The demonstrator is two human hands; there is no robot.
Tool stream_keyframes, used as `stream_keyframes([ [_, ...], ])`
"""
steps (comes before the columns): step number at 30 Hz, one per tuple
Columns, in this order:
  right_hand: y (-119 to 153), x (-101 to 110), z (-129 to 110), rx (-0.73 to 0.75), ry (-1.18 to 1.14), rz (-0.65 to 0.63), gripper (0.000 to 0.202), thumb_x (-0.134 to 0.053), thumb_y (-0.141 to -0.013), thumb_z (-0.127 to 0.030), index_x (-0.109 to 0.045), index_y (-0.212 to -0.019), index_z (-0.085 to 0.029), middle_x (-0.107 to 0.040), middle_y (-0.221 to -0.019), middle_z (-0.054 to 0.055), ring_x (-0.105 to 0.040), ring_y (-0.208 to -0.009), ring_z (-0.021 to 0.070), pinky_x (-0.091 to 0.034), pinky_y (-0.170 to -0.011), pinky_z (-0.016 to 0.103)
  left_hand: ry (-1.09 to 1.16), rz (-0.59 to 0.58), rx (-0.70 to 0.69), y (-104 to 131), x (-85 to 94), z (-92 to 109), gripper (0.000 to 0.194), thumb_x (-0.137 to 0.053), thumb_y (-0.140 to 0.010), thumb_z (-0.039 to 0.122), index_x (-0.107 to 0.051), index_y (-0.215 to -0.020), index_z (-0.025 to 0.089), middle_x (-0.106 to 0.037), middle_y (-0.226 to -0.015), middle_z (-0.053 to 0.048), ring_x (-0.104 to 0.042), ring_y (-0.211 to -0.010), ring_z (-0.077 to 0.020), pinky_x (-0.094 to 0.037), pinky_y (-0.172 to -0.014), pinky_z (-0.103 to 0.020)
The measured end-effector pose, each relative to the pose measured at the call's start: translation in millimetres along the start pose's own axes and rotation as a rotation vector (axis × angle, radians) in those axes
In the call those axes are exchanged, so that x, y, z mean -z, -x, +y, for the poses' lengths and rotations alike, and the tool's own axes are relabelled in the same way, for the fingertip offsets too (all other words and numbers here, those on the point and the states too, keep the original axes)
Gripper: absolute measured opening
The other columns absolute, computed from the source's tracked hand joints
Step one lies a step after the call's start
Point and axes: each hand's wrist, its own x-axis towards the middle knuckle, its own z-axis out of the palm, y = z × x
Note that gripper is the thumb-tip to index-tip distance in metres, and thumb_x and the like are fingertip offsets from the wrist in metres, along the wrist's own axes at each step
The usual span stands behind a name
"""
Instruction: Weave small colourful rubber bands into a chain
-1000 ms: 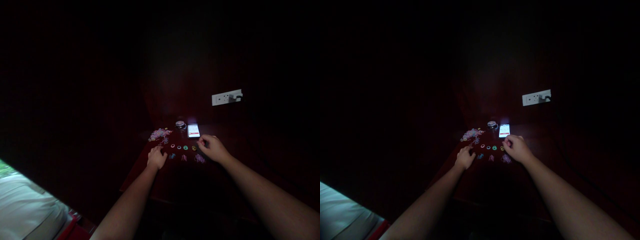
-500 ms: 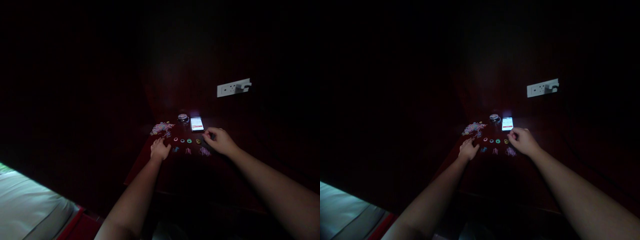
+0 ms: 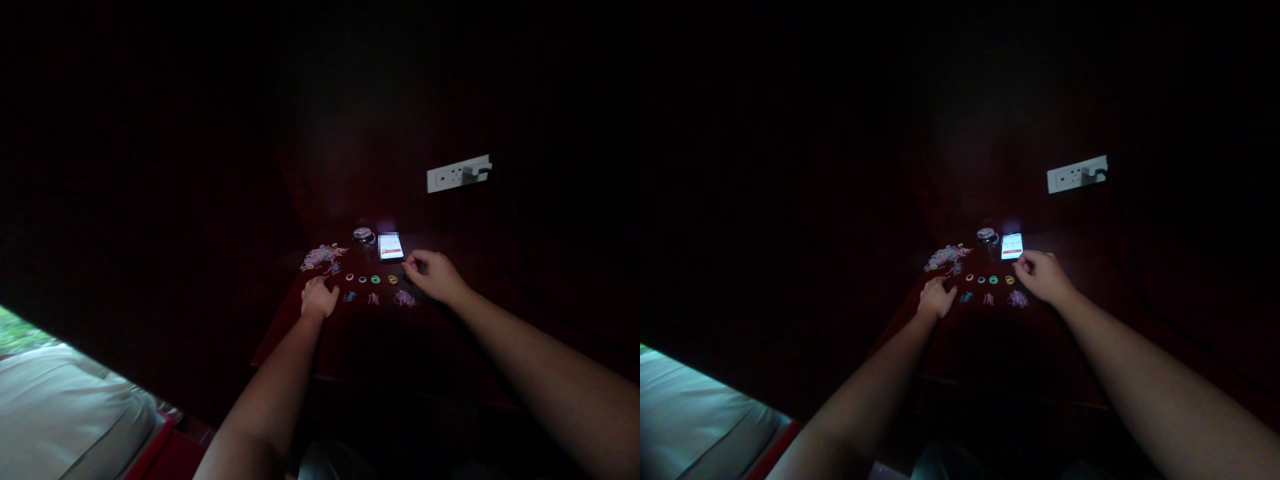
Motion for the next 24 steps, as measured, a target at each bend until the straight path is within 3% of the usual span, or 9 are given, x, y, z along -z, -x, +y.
stream_keyframes([
  [3,1,1,2,-0.036,0.004,0.093,0.02,-0.056,-0.081,-0.029,-0.052,-0.063,-0.02,-0.054,-0.058,-0.001,-0.048,-0.052,0.0136,-0.036,-0.053,0.027,0.005,0.009,-0.008,0,1.1,0,0.048,-0.057,-0.081,0.047,-0.06,-0.118,0.017,-0.059,-0.128,-0.015,-0.048,-0.124,-0.0322,-0.037,-0.102,-0.045],
  [8,0,11,7,-0.169,-0.024,0.438,0.021,-0.049,-0.086,-0.033,-0.053,-0.069,-0.022,-0.049,-0.057,0.0,-0.045,-0.051,0.015,-0.035,-0.052,0.029,0.046,0.032,-0.061,2,4.1,0,0.042,-0.058,-0.082,0.039,-0.061,-0.117,0.017,-0.061,-0.124,-0.013,-0.052,-0.119,-0.0281,-0.04,-0.101,-0.039],
  [14,-3,21,23,-0.235,-0.098,0.662,0.019,-0.043,-0.088,-0.028,-0.054,-0.073,-0.022,-0.061,-0.076,0.008,-0.058,-0.074,0.0229,-0.043,-0.067,0.033,0.128,0.075,-0.159,5,8.9,0,0.021,-0.055,-0.083,0.022,-0.067,-0.101,0.02,-0.067,-0.108,-0.007,-0.061,-0.1,-0.0212,-0.045,-0.095,-0.033],
  [17,-3,23,20,-0.154,0.019,0.599,0.019,-0.041,-0.089,-0.027,-0.055,-0.076,-0.022,-0.062,-0.075,0.007,-0.058,-0.074,0.0228,-0.042,-0.07,0.035,0.171,0.093,-0.196,5,8.6,0,0.017,-0.052,-0.085,0.019,-0.067,-0.093,0.021,-0.067,-0.101,-0.006,-0.062,-0.095,-0.0204,-0.046,-0.092,-0.033],
  [24,14,1,-27,0.247,0.366,0.125,0.014,-0.047,-0.086,-0.023,-0.054,-0.074,-0.02,-0.06,-0.074,0.007,-0.052,-0.074,0.0222,-0.034,-0.078,0.037,0.349,0.143,-0.273,16,17.3,8,0.013,-0.053,-0.086,0.017,-0.065,-0.09,0.022,-0.067,-0.098,-0.005,-0.06,-0.096,-0.0207,-0.043,-0.095,-0.035],
])
